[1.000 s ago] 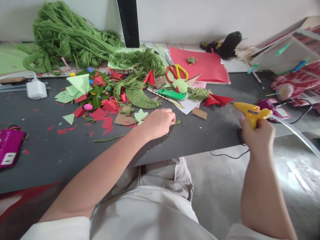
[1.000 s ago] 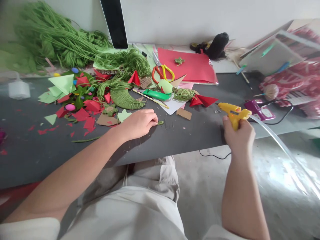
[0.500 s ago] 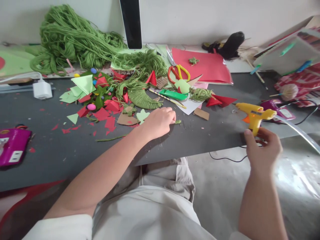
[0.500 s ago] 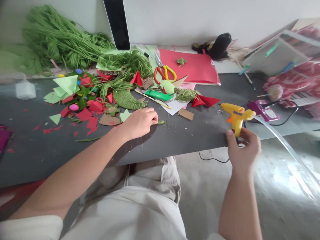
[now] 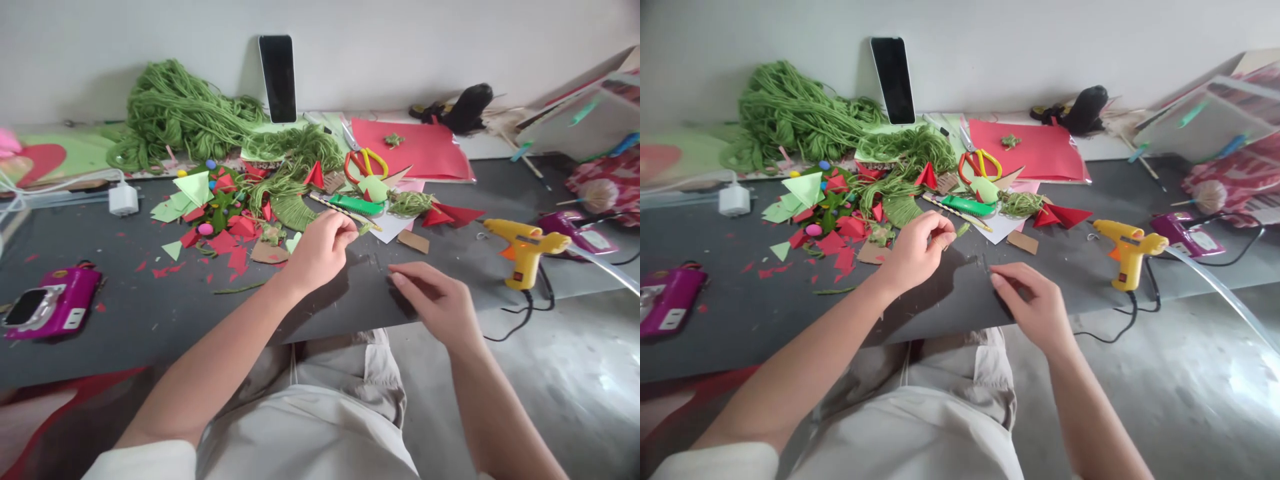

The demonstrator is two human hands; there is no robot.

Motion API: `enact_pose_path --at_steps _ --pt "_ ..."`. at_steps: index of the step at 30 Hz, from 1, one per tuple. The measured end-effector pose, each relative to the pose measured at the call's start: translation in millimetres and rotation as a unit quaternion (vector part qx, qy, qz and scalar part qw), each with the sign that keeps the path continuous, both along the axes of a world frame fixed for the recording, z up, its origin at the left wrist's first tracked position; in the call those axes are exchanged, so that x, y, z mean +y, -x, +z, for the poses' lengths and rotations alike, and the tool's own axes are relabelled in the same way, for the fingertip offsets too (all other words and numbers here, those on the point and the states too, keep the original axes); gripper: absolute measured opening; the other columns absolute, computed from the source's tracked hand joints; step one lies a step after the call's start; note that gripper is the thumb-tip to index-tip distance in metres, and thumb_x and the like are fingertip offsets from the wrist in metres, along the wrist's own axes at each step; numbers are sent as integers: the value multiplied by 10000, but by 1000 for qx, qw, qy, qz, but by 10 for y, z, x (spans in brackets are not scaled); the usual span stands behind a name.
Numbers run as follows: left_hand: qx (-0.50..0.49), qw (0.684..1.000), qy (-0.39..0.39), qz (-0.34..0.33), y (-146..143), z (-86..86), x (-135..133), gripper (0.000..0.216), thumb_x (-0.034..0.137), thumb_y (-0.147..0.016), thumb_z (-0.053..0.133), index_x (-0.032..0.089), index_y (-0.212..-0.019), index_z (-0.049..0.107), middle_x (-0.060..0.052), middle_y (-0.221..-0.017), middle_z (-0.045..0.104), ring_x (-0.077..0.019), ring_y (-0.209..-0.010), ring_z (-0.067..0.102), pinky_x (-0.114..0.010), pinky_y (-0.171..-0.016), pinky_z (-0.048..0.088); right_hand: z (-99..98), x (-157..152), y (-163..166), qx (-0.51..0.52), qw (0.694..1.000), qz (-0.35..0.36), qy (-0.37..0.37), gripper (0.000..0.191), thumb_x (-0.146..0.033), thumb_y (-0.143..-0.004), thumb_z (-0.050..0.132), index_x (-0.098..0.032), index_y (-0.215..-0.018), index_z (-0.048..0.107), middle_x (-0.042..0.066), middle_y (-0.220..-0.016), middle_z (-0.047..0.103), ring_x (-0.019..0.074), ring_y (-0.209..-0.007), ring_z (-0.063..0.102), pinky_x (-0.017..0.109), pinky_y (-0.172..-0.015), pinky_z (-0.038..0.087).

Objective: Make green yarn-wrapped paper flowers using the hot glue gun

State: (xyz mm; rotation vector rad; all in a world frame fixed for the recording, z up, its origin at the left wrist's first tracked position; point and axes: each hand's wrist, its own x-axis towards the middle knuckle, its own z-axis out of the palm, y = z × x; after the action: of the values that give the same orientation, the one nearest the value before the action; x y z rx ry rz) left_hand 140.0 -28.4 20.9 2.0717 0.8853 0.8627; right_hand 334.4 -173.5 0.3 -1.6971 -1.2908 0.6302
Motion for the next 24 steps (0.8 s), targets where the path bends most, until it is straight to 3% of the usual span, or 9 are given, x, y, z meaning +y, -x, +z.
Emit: enact_pose_path --at_steps 4,12,20,24 --pt "-51 997 11 51 91 83 -98 123 156 -980 567 204 -868 586 -36 -920 681 -164 -838 616 -307 -800 498 127 405 335 139 988 66 13 265 -484 -907 758 -277 -1046 847 49 -957 813 219 -837 719 356 -741 586" --pt "-109 989 32 93 216 66 -166 79 183 -969 603 192 -895 628 -22 -888 700 -149 -837 641 -281 -776 504 75 773 761 401 915 27 -40 238 -445 -717 937 -286 -875 856 4 -841 764 151 -737 645 329 -741 571" --pt "-163 977 104 95 230 79 -212 81 243 -962 638 181 -919 667 -32 -882 737 -129 -746 664 -249 -666 511 71 819 933 476 879 4 -42 226 -421 -694 937 -268 -799 809 -6 -790 710 144 -731 596 335 -762 546" --pt "-200 958 185 87 266 96 -205 148 314 -911 743 174 -913 694 -35 -852 743 -133 -740 686 -251 -687 545 53 836 960 498 866 -4 -35 222 -397 -674 944 -263 -789 810 -2 -807 709 145 -758 595 317 -755 532"
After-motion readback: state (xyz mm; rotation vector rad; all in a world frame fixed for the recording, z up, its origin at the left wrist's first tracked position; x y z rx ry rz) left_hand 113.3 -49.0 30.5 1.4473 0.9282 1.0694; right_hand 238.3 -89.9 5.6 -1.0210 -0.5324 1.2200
